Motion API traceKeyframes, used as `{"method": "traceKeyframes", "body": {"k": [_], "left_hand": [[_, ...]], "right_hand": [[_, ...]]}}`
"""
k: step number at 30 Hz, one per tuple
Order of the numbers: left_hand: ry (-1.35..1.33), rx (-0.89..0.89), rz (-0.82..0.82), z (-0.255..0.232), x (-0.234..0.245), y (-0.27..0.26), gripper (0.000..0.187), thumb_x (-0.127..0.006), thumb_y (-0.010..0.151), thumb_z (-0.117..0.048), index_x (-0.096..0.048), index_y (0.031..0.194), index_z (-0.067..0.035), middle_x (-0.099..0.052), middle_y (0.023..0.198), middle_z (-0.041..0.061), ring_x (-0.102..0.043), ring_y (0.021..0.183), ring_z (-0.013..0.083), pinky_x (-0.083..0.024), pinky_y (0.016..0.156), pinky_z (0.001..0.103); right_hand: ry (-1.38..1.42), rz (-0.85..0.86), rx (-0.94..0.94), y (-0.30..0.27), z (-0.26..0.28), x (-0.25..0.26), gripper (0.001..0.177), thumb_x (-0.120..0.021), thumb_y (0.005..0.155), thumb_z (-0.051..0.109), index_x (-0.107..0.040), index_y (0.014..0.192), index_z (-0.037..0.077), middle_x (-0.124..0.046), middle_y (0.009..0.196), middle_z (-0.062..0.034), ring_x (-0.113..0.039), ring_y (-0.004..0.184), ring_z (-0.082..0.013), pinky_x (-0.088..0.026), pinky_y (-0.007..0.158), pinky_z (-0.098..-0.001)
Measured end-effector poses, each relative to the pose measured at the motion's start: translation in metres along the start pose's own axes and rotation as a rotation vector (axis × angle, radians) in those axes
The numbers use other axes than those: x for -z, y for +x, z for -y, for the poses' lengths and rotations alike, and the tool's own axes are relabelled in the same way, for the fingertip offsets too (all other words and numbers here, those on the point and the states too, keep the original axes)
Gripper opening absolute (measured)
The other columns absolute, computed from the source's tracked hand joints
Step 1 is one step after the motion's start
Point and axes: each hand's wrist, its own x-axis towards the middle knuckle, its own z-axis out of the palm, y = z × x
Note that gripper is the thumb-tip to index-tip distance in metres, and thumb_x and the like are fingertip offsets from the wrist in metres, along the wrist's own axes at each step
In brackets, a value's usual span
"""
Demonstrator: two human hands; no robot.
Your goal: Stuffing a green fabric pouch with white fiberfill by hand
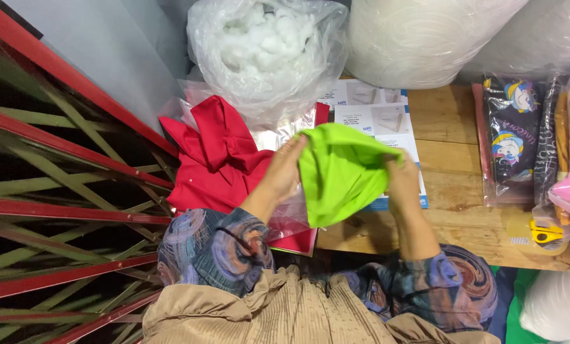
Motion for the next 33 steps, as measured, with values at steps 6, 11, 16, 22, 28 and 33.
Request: {"method": "traceKeyframes", "body": {"k": [6,11,16,22,28,33], "left_hand": [[0.026,-0.162,-0.08,-0.049,0.021,0.011,0.03,-0.053,0.107,-0.036,-0.063,0.13,-0.02,-0.071,0.127,0.013,-0.072,0.109,0.0315,-0.062,0.087,0.054],[0.062,-0.047,-0.121,-0.039,0.034,0.01,0.03,-0.05,0.108,-0.04,-0.058,0.134,-0.027,-0.068,0.13,0.014,-0.07,0.111,0.0387,-0.061,0.086,0.057],[0.083,0.048,-0.102,-0.024,0.022,0.007,0.034,-0.05,0.108,-0.042,-0.054,0.139,-0.03,-0.063,0.137,0.019,-0.065,0.114,0.0463,-0.057,0.09,0.061],[0.251,0.157,-0.011,-0.007,0.012,-0.002,0.04,-0.049,0.108,-0.043,-0.05,0.146,-0.033,-0.067,0.131,0.015,-0.072,0.105,0.0395,-0.062,0.081,0.051],[0.615,-0.33,-0.118,-0.04,0.014,-0.007,0.031,-0.048,0.109,-0.022,-0.063,0.132,-0.006,-0.065,0.113,0.008,-0.059,0.104,0.0198,-0.054,0.097,0.04],[1.076,-0.318,-0.213,-0.053,-0.004,-0.017,0.002,-0.074,0.093,-0.032,-0.073,0.092,-0.03,-0.059,0.064,-0.002,-0.056,0.063,0.0138,-0.051,0.062,0.031]], "right_hand": [[0.565,-0.043,-0.21,0.021,-0.012,0.037,0.007,-0.049,0.109,0.024,-0.053,0.112,0.02,-0.066,0.101,0.0017,-0.075,0.09,-0.0143,-0.067,0.076,-0.0279],[0.239,-0.047,-0.085,-0.002,0.005,0.01,0.044,-0.06,0.101,0.017,-0.04,0.14,0.015,-0.055,0.128,-0.0114,-0.065,0.112,-0.0271,-0.057,0.087,-0.0369],[-0.031,0.232,0.305,-0.054,0.045,-0.032,0.073,-0.072,0.085,-0.007,-0.037,0.149,-0.001,-0.049,0.137,-0.0309,-0.059,0.118,-0.0483,-0.054,0.095,-0.054],[-0.225,0.226,0.387,-0.045,0.014,-0.028,0.019,-0.07,0.099,0.016,-0.078,0.116,0.018,-0.077,0.104,-0.0061,-0.074,0.087,-0.0225,-0.06,0.081,-0.0349],[0.489,0.013,0.142,0.01,0.008,0.037,0.031,-0.042,0.113,0.037,-0.061,0.102,0.016,-0.071,0.091,-0.0051,-0.072,0.082,-0.0143,-0.061,0.081,-0.0253],[0.214,0.099,0.295,-0.008,0.029,0.036,0.023,-0.067,0.1,0.02,-0.065,0.121,0.011,-0.069,0.118,-0.0067,-0.064,0.106,-0.0138,-0.059,0.091,-0.0268]]}}
